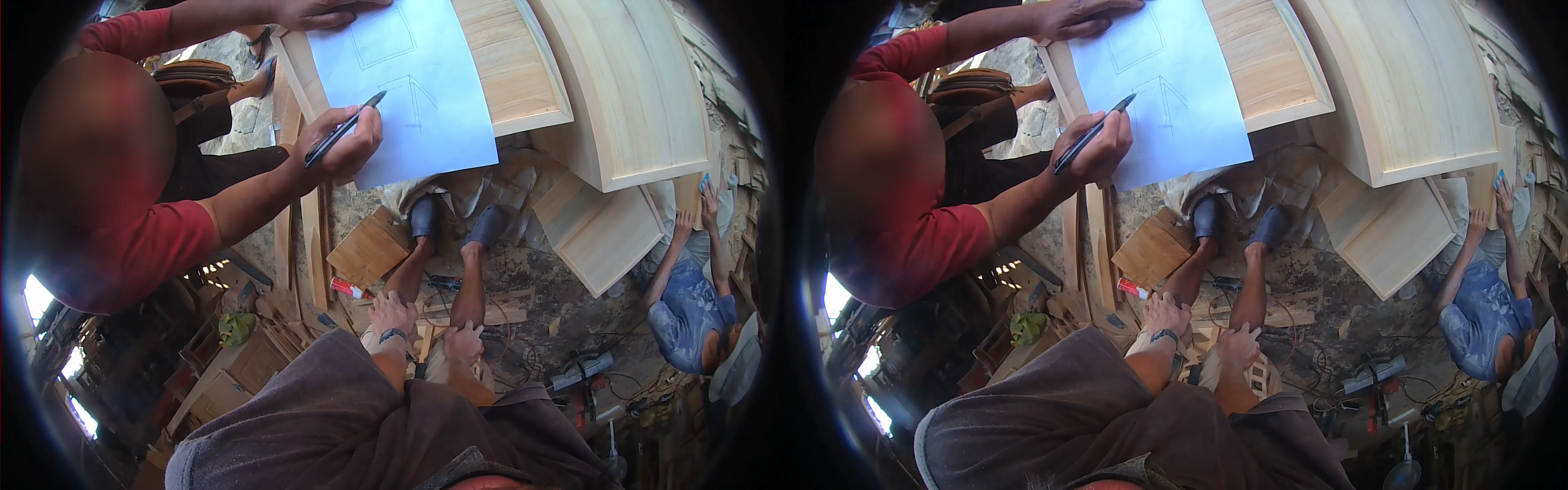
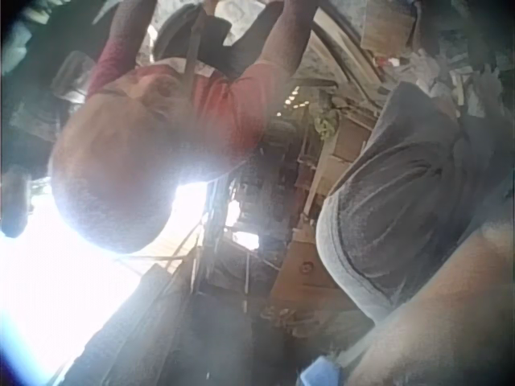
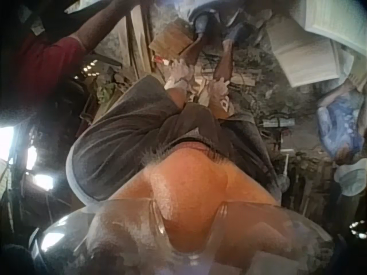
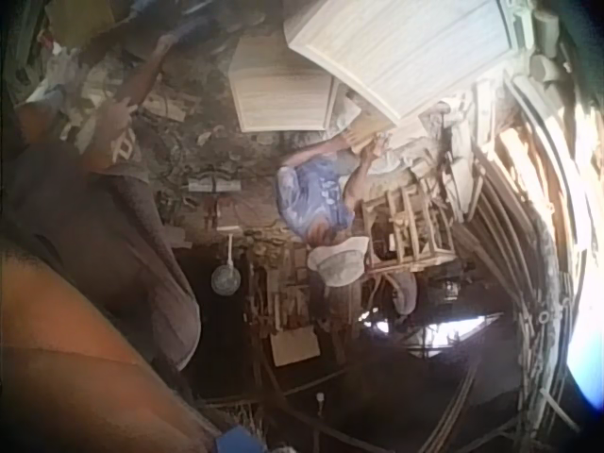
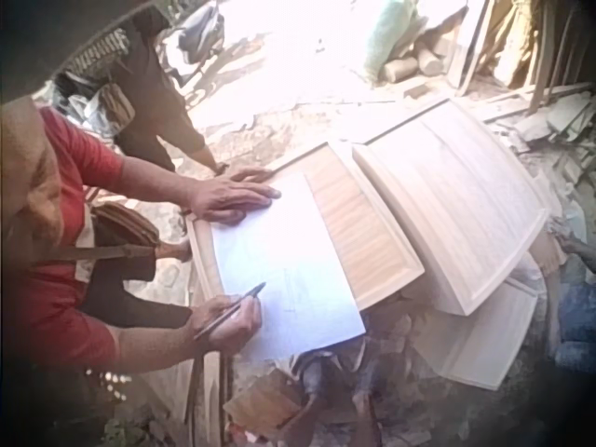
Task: The person holds a drawing on paper and discusses it with another person, uses a square and a pencil to mark measurements on long wooden boards on the floor, and writes on a technical drawing placed on a wooden cabinet.
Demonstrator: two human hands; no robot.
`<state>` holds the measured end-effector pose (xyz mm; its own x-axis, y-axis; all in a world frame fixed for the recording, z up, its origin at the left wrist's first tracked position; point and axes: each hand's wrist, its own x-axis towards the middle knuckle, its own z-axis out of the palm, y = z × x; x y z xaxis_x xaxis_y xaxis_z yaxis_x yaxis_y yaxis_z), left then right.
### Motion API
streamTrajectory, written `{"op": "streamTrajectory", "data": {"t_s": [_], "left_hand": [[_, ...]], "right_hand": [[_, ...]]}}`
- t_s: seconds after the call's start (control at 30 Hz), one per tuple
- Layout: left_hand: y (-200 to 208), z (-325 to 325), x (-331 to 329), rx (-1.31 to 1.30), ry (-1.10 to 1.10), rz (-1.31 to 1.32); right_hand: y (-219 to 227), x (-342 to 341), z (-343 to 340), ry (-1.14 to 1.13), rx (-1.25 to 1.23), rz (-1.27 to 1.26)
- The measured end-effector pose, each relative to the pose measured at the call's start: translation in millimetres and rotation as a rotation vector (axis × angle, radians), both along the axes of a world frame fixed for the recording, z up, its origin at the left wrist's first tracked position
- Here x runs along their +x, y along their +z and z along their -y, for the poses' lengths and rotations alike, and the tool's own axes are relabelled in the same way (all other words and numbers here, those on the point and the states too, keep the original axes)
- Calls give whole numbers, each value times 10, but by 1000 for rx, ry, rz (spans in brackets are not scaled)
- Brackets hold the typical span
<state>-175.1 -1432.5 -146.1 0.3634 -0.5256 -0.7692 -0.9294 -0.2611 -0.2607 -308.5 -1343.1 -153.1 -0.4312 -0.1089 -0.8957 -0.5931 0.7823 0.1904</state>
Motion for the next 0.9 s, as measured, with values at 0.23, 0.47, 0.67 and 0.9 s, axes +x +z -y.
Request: {"op": "streamTrajectory", "data": {"t_s": [0.23,0.47,0.67,0.9], "left_hand": [[-7,31,-6,18,15,8],[0,28,-8,27,18,7],[-3,-2,0,7,18,11],[-3,2,-2,11,19,-1]], "right_hand": [[-46,14,-73,18,-25,-12],[-82,26,-126,32,-37,-21],[-37,17,-78,21,-35,-20],[-41,14,-79,24,-25,-17]]}}
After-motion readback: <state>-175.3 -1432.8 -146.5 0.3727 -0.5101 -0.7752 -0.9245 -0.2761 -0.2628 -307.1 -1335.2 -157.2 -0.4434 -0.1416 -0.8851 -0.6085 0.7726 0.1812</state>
